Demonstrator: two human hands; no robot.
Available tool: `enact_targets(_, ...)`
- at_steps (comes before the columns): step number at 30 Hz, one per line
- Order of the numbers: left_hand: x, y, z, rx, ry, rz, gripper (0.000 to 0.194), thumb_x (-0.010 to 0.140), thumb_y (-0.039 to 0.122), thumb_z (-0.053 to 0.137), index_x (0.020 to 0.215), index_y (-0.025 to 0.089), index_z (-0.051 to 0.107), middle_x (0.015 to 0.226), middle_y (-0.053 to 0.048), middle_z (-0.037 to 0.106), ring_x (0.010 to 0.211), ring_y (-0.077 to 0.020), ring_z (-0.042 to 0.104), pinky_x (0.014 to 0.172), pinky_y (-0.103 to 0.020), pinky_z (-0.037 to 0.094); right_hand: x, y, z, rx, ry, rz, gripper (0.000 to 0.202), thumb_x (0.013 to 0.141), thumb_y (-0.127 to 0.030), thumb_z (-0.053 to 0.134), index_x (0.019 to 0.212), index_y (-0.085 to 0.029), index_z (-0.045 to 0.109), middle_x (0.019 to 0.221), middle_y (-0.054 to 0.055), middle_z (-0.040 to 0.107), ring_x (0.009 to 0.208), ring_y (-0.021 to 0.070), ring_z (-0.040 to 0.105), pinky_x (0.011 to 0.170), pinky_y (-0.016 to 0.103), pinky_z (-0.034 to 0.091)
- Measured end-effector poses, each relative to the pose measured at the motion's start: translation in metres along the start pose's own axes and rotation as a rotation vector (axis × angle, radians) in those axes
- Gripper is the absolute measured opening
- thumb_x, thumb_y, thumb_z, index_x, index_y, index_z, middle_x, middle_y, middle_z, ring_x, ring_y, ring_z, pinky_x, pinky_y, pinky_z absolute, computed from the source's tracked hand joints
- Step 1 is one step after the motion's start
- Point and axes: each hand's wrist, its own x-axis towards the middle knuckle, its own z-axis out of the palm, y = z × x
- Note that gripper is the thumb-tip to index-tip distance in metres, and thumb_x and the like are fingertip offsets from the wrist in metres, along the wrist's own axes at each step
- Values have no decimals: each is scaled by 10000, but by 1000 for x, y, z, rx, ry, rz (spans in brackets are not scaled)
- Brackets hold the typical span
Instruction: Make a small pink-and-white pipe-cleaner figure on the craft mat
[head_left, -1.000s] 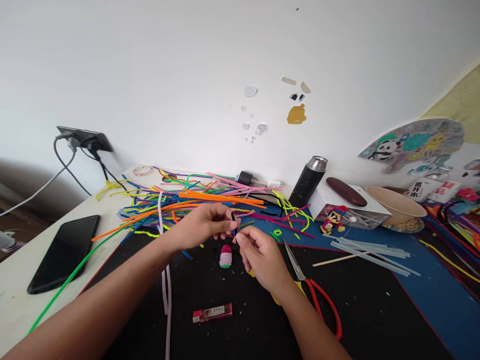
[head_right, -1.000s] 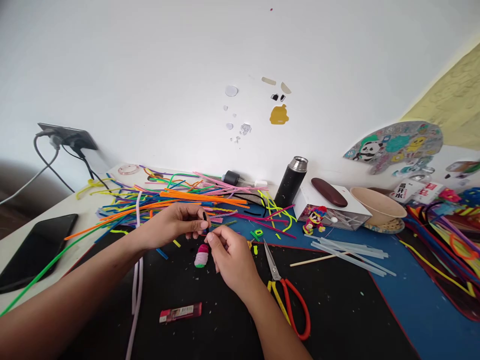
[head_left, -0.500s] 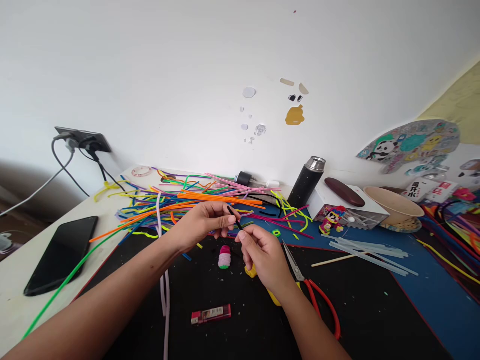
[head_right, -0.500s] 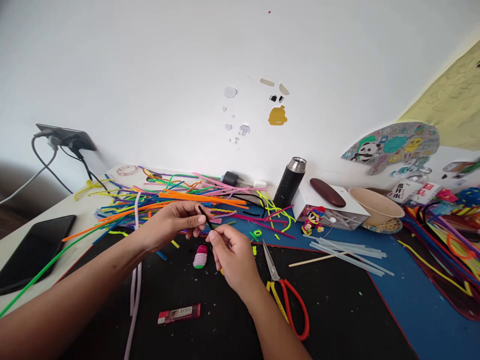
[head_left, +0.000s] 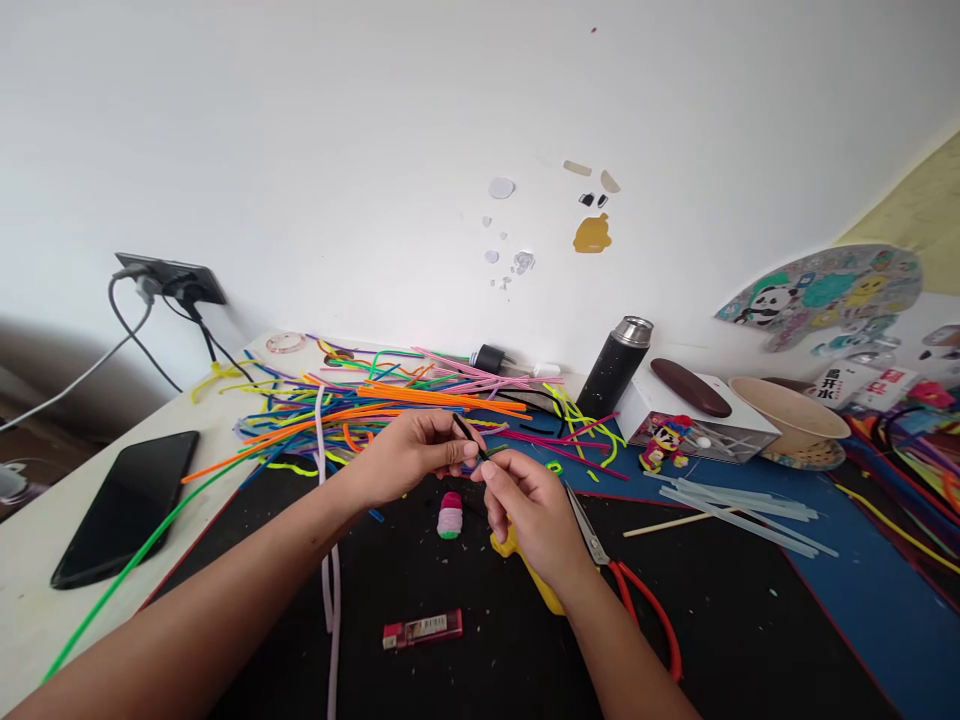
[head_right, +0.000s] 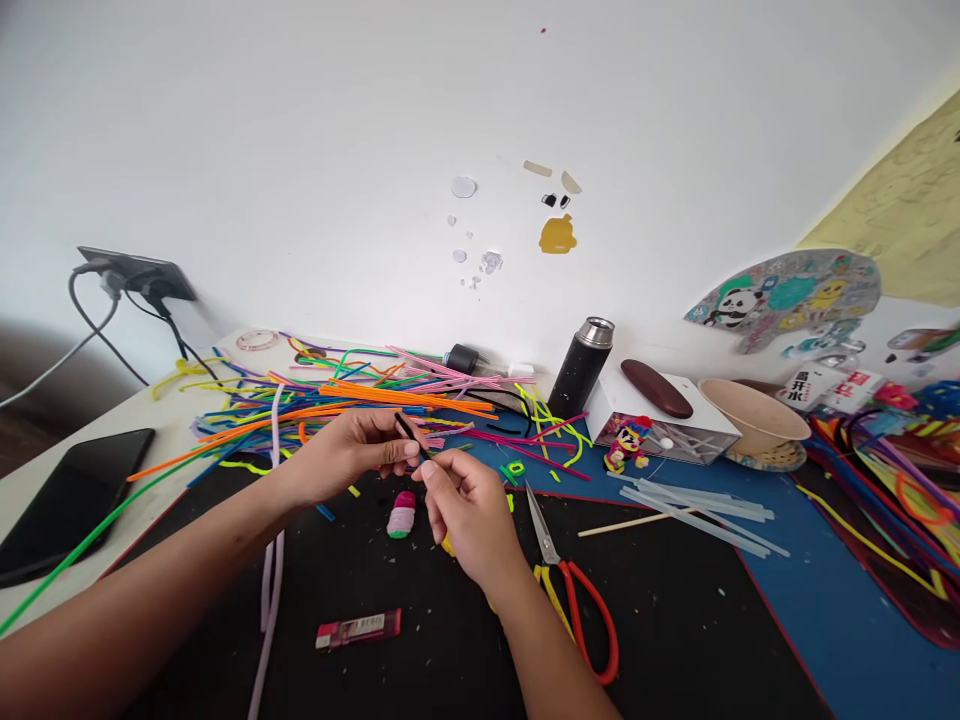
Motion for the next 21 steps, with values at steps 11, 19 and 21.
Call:
enact_targets(11,-7,14,-3,377,126,192,273,931,426,712,866,168,769,895,-41,786,808,-183,674,746,-279,513,0,-7,4,-61,96,-31,336,940,-525,670,1011,-196,679,578,-75,529,426,83,455,422,205,366)
enact_targets(19,-9,13,1,522,82,219,192,961,338,672,896,180,760,878,-16,766,810,-179,680,749,-274,505,-2,-4,5,-111,102,-63,324,950,-519,651,965,-195,650,591,-71,530,439,89,465,428,210,374)
enact_targets(21,-9,13,2,528,79,224,190,966,336,670,903,181,760,868,-12,761,801,-175,678,745,-271,504,-2,-4,5,-115,101,-62,309,950,-505,648,951,-195,647,588,-72,525,439,88,464,429,209,372)
